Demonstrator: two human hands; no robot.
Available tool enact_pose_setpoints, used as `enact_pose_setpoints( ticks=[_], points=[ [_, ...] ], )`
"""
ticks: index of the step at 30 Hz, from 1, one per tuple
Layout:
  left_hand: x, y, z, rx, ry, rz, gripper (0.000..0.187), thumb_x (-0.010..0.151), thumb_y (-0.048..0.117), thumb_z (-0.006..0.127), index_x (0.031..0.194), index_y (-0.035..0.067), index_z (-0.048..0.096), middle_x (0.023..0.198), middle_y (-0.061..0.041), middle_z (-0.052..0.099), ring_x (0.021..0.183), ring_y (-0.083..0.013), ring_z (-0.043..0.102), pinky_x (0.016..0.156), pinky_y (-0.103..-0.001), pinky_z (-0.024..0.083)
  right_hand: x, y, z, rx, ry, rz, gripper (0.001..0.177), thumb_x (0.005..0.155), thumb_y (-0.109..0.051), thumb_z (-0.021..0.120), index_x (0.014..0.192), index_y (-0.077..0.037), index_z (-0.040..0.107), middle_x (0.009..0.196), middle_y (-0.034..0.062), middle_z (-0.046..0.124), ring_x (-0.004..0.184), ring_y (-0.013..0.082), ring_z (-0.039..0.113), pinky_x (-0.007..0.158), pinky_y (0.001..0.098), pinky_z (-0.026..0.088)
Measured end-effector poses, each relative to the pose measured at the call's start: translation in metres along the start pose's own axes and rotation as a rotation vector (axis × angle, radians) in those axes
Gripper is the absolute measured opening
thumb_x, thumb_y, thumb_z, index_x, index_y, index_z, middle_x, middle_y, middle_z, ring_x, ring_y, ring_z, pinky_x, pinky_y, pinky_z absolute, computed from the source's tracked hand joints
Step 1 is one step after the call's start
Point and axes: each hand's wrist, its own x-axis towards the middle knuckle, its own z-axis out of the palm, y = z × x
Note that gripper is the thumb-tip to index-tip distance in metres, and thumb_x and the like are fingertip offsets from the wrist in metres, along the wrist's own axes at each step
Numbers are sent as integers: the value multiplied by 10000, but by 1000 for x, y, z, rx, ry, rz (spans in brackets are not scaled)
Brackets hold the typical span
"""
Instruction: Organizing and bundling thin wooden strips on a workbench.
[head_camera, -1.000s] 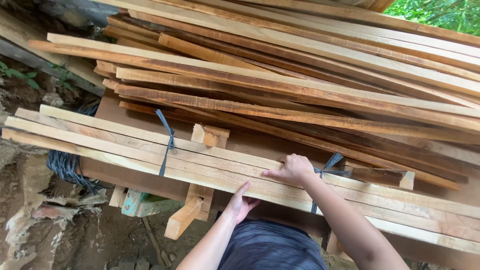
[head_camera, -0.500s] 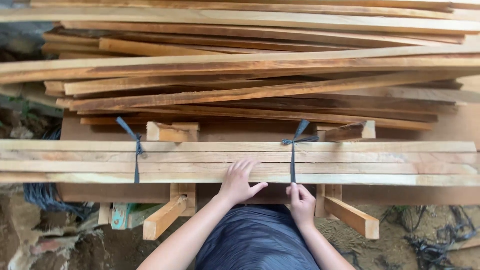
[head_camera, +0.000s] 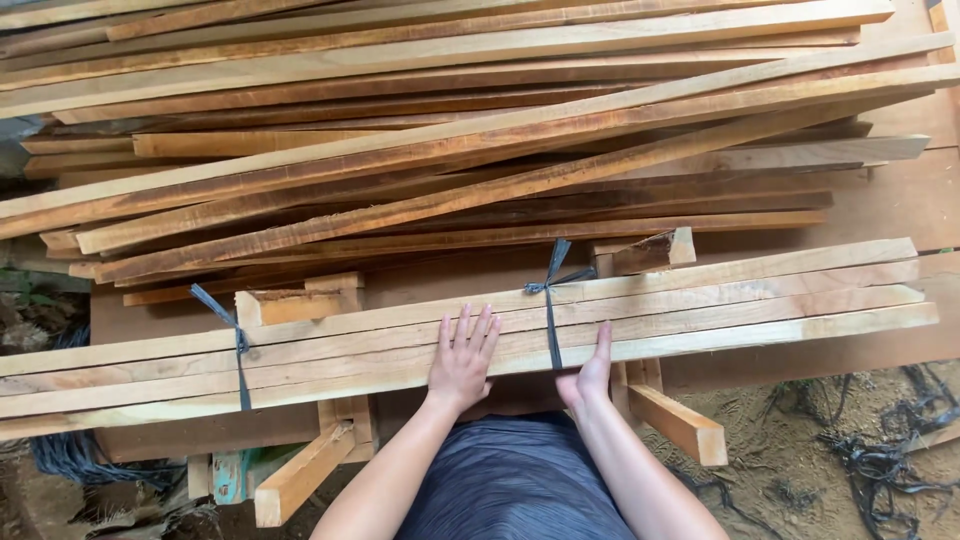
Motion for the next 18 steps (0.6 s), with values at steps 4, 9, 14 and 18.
enact_pose_setpoints(
  ticks=[4,9,14,18],
  points=[
    [3,0,5,-3,-15,9,1212,688,521,852,1628,144,186,1698,-115,128,1551,-398,95,1226,-621,92,-11,-5,15,-31,44,3,926,853,-669,598,1580,-155,344,1602,97,431,1441,305,425,1197,525,311],
    [3,2,9,-3,-11,8,1218,685,544,853,1622,143,187,1698,-112,132,1545,-397,104,1217,-624,105,-3,2,6,-107,116,-80,950,861,-685,587,1584,-127,328,1605,92,424,1455,291,418,1196,509,312],
    [0,5,5,-10,-6,1,1197,694,545,848,1620,154,199,1701,-99,131,1552,-381,101,1224,-617,103,-13,-9,-9,-247,78,8,978,857,-722,531,1599,-129,299,1606,87,410,1445,288,411,1169,528,325],
    [1,-1,2,-89,0,-29,1180,701,539,843,1622,171,205,1703,-80,125,1568,-352,85,1246,-588,83,-13,-19,-36,-722,-81,209,905,895,-714,484,1585,-153,315,1547,109,471,1356,285,513,1106,511,402]
  ],
)
